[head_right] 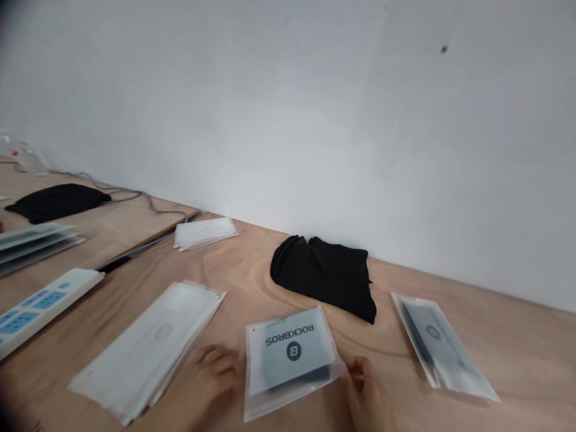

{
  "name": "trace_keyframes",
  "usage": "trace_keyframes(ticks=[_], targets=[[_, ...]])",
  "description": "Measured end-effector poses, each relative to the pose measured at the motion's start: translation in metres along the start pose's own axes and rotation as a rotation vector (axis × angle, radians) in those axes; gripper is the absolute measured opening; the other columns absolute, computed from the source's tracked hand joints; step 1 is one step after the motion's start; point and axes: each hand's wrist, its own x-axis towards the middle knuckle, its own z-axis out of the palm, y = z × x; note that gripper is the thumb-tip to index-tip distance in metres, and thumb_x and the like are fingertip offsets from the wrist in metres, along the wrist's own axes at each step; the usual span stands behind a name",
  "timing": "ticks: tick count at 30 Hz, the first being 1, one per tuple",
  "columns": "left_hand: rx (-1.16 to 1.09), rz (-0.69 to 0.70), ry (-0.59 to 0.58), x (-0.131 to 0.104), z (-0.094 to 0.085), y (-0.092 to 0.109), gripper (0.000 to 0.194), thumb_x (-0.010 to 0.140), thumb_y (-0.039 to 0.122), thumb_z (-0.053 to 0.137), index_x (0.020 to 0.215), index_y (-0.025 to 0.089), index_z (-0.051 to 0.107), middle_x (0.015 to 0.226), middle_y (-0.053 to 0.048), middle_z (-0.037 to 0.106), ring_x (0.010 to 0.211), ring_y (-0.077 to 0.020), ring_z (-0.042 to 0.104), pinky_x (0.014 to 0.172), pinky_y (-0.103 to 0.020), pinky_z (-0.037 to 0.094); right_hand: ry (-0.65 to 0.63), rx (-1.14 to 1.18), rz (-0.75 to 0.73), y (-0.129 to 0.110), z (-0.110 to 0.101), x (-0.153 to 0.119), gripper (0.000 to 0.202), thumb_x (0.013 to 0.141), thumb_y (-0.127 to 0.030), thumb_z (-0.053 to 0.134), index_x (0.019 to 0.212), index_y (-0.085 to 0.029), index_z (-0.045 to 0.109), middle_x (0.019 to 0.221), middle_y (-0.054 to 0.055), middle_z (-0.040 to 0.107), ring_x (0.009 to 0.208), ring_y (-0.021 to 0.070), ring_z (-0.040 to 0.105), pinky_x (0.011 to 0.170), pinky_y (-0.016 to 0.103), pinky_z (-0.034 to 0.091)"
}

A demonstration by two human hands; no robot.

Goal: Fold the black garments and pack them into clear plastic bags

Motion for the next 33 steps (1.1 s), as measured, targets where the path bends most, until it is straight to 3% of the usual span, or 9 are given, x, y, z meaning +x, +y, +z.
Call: trace_keyframes(ticks=[2, 5, 9, 17, 23, 26, 28, 30, 33], targets=[[0.008, -0.088, 0.024, 0.013, -0.010, 0.006, 0.028, 0.088, 0.011, 0.044, 0.100, 0.027, 0.065, 0.105, 0.000, 0.066, 0.103, -0.0199, 0.057, 0.092, -0.035, 0.041, 0.126, -0.235, -0.259, -0.007, 0.009, -0.001, 0.061, 0.073, -0.065, 0.051, 0.113, -0.019, 0.057, 0.116, 0.016, 0.064, 0.109, 0.0331, 0.058, 0.086, 0.048, 0.049], [-0.006, -0.080, -0.001, 0.037, 0.002, 0.026, 0.038, 0.092, 0.026, 0.049, 0.130, 0.028, 0.049, 0.138, -0.005, 0.048, 0.127, -0.0267, 0.041, 0.104, -0.048, 0.032, -0.032, -0.504, -0.521, -0.023, 0.036, -0.006, 0.064, 0.083, -0.057, 0.042, 0.136, -0.020, 0.042, 0.144, 0.011, 0.042, 0.136, 0.0329, 0.030, 0.106, 0.058, 0.028], [-0.010, -0.047, -0.164, 0.056, 0.034, 0.039, 0.076, 0.086, 0.059, 0.052, 0.147, 0.027, 0.020, 0.153, -0.008, 0.023, 0.139, -0.0355, 0.014, 0.106, -0.066, 0.010, -0.234, -0.795, -0.507, -0.031, 0.063, -0.008, 0.063, 0.085, -0.056, 0.041, 0.140, -0.025, 0.036, 0.148, 0.005, 0.032, 0.138, 0.0338, 0.024, 0.107, 0.064, 0.020], [-0.037, -0.078, -0.230, 0.054, 0.041, 0.032, 0.082, 0.084, 0.064, 0.049, 0.148, 0.030, 0.011, 0.154, -0.007, 0.019, 0.140, -0.0335, 0.011, 0.108, -0.065, 0.003, -0.209, -0.887, -0.525, -0.021, 0.065, -0.006, 0.065, 0.085, -0.060, 0.039, 0.140, -0.025, 0.034, 0.148, 0.004, 0.028, 0.136, 0.0345, 0.027, 0.106, 0.064, 0.022], [0.005, -0.060, -0.222, 0.054, 0.046, 0.030, 0.085, 0.082, 0.062, 0.054, 0.148, 0.030, 0.008, 0.154, -0.006, 0.019, 0.140, -0.0329, 0.012, 0.107, -0.066, 0.006, -0.198, -0.699, -0.515, -0.022, 0.064, -0.003, 0.065, 0.081, -0.060, 0.046, 0.137, -0.028, 0.041, 0.148, 0.004, 0.033, 0.137, 0.0357, 0.027, 0.107, 0.066, 0.015], [0.008, -0.039, -0.197, 0.053, 0.046, 0.027, 0.083, 0.083, 0.061, 0.053, 0.148, 0.032, 0.009, 0.153, -0.006, 0.020, 0.140, -0.0338, 0.015, 0.107, -0.066, 0.009, -0.072, -0.381, -0.389, -0.025, 0.055, 0.003, 0.069, 0.078, -0.060, 0.050, 0.136, -0.024, 0.044, 0.143, 0.010, 0.043, 0.132, 0.0336, 0.037, 0.105, 0.056, 0.029], [-0.011, -0.007, -0.168, 0.052, 0.046, 0.023, 0.081, 0.084, 0.061, 0.052, 0.147, 0.034, 0.011, 0.153, -0.006, 0.021, 0.139, -0.0342, 0.019, 0.107, -0.065, 0.015, -0.025, -0.098, -0.209, -0.027, 0.047, 0.007, 0.067, 0.074, -0.061, 0.054, 0.127, -0.020, 0.053, 0.126, 0.013, 0.060, 0.118, 0.0325, 0.052, 0.095, 0.047, 0.043], [-0.035, 0.009, -0.096, 0.051, 0.049, 0.018, 0.076, 0.086, 0.057, 0.052, 0.147, 0.034, 0.013, 0.153, -0.006, 0.021, 0.137, -0.0334, 0.024, 0.107, -0.060, 0.022, -0.142, 0.157, -0.065, -0.028, 0.033, 0.011, 0.060, 0.065, -0.062, 0.064, 0.106, -0.018, 0.065, 0.096, 0.011, 0.072, 0.095, 0.0314, 0.065, 0.080, 0.041, 0.051], [-0.065, -0.026, 0.079, 0.048, 0.057, 0.010, 0.069, 0.089, 0.045, 0.052, 0.147, 0.031, 0.017, 0.152, -0.007, 0.025, 0.134, -0.0314, 0.032, 0.106, -0.050, 0.033, -0.258, 0.333, -0.006, -0.020, -0.007, 0.021, 0.051, 0.057, -0.062, 0.070, 0.080, -0.017, 0.068, 0.068, 0.004, 0.070, 0.069, 0.0264, 0.067, 0.065, 0.036, 0.052]])
